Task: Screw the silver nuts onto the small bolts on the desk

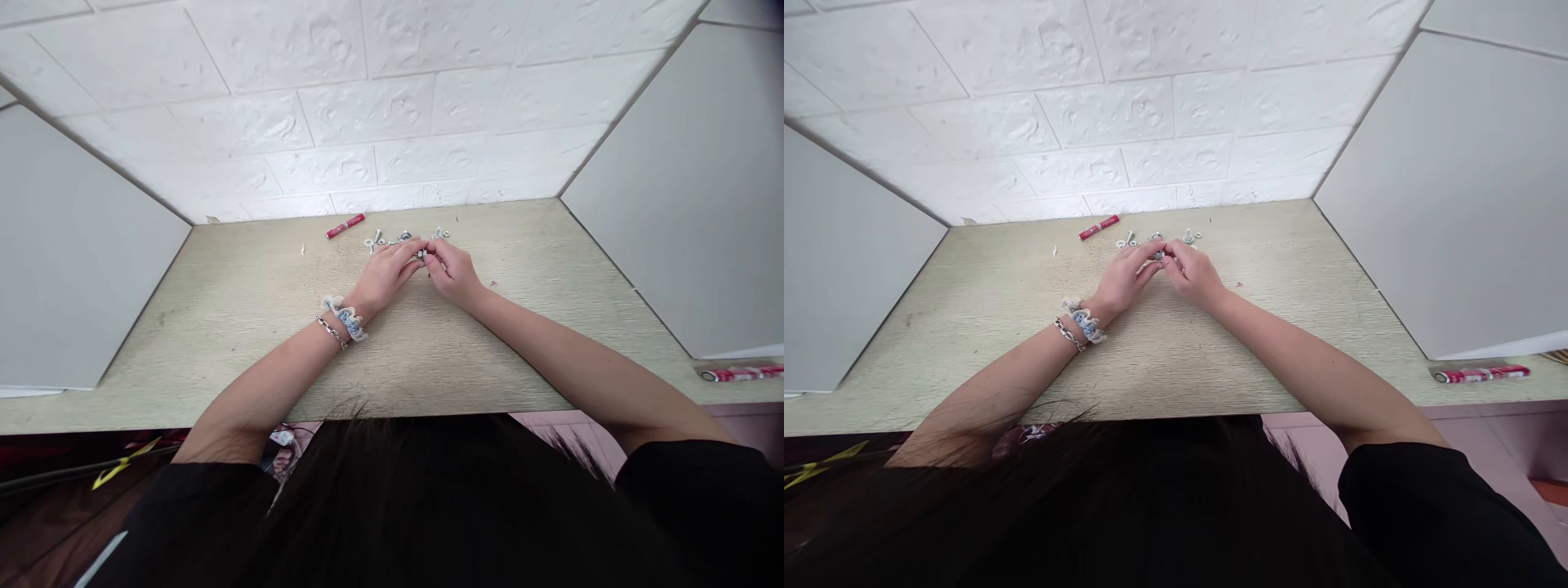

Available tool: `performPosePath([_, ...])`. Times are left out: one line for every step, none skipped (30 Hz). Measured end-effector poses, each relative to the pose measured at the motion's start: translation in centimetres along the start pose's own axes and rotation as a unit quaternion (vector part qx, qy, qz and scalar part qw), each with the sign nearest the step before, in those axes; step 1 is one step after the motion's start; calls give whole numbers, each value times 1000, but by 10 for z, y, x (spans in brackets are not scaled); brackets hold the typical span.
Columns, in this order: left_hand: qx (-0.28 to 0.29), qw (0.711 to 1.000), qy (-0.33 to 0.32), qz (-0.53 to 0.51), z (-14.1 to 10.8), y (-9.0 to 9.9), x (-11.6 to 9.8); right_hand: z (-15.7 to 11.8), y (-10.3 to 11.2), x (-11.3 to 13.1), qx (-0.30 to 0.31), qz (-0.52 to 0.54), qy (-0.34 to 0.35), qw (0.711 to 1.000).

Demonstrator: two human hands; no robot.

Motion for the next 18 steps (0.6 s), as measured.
performPosePath([-2,1000,0,0,0,0,0,0,0,0,3,4,-3,1000])
performPosePath([-3,1000,1,1,0,0,1,0,0,0,7,10,-7,1000])
performPosePath([-4,1000,3,2,0,0,1,0,1,0,13,18,-10,1000])
performPosePath([-5,1000,4,4,0,-1,1,1,1,-1,18,27,-13,999])
performPosePath([-5,1000,6,6,0,-1,0,1,0,-1,24,36,-14,999])
performPosePath([-5,1000,8,7,0,-1,0,1,0,-1,27,43,-15,999])
performPosePath([-4,1000,9,8,0,-1,0,2,0,-2,29,47,-16,998])
performPosePath([-3,1000,9,8,0,-2,0,2,0,-2,29,48,-17,998])
performPosePath([-3,1000,8,8,0,-2,0,2,0,-2,29,45,-19,998])
performPosePath([-3,1000,6,9,1,-2,1,3,0,-2,29,41,-22,998])
performPosePath([-5,1000,5,10,1,-2,1,3,0,-2,30,37,-25,999])
performPosePath([-9,1000,3,10,1,-3,2,3,0,-1,30,35,-28,999])
performPosePath([-12,1000,1,9,1,-3,3,3,0,-1,30,34,-30,999])
performPosePath([-15,1000,-2,8,1,-3,4,3,0,-1,30,35,-31,998])
performPosePath([-18,1000,-6,7,1,-4,5,3,0,-1,30,38,-30,998])
performPosePath([-22,1000,-12,5,1,-5,6,3,0,-1,30,43,-29,998])
performPosePath([-25,1000,-18,5,1,-5,7,3,0,-1,31,48,-28,998])
performPosePath([-29,999,-23,5,0,-6,7,3,0,-1,33,52,-27,998])
Point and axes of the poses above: each hand's wrist, its own z-axis towards the middle knuckle, its own y-axis out of the back of the hand, x = y × z, the point moved 1 cm from there along z, towards the middle knuckle, and after that the axes turned 11 degrees about y, right-handed, at the moved point
